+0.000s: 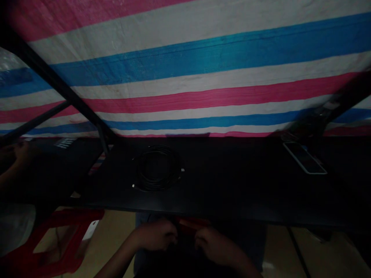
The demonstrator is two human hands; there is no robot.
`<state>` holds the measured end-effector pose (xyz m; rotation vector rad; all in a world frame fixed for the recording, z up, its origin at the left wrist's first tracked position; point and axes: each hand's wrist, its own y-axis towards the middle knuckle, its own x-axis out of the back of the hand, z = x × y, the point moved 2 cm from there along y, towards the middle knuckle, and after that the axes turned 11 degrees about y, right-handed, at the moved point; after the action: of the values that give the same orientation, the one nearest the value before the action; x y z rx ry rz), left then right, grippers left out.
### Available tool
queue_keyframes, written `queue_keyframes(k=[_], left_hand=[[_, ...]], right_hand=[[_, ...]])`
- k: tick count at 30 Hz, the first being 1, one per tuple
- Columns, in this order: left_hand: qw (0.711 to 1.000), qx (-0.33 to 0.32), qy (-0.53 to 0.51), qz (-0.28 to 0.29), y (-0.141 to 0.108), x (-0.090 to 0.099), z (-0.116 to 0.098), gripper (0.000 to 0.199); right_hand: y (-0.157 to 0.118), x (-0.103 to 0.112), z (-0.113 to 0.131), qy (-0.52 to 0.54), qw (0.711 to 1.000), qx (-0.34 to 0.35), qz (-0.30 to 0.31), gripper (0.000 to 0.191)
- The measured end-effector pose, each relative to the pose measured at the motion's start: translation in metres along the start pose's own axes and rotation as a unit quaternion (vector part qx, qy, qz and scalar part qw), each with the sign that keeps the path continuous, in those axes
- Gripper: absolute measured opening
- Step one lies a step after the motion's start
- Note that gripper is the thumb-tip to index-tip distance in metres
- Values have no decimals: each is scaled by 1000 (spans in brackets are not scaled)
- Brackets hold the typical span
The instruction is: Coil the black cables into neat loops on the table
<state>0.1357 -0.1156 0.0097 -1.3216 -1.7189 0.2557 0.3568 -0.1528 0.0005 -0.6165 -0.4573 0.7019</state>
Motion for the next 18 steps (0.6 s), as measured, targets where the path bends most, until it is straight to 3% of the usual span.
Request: queue_keyframes(k=[7,12,18], left_hand=[[1000,15,2,18,-23,18,-7,30],[999,22,40,4,-14,12,-10,30],[999,-45,26,5,2,1,-15,28]], right_hand=[[14,0,-24,-5,999,35,-20,29],[16,-2,-11,52,997,-23,58,28],[33,-24,16,16,991,96,88,21]])
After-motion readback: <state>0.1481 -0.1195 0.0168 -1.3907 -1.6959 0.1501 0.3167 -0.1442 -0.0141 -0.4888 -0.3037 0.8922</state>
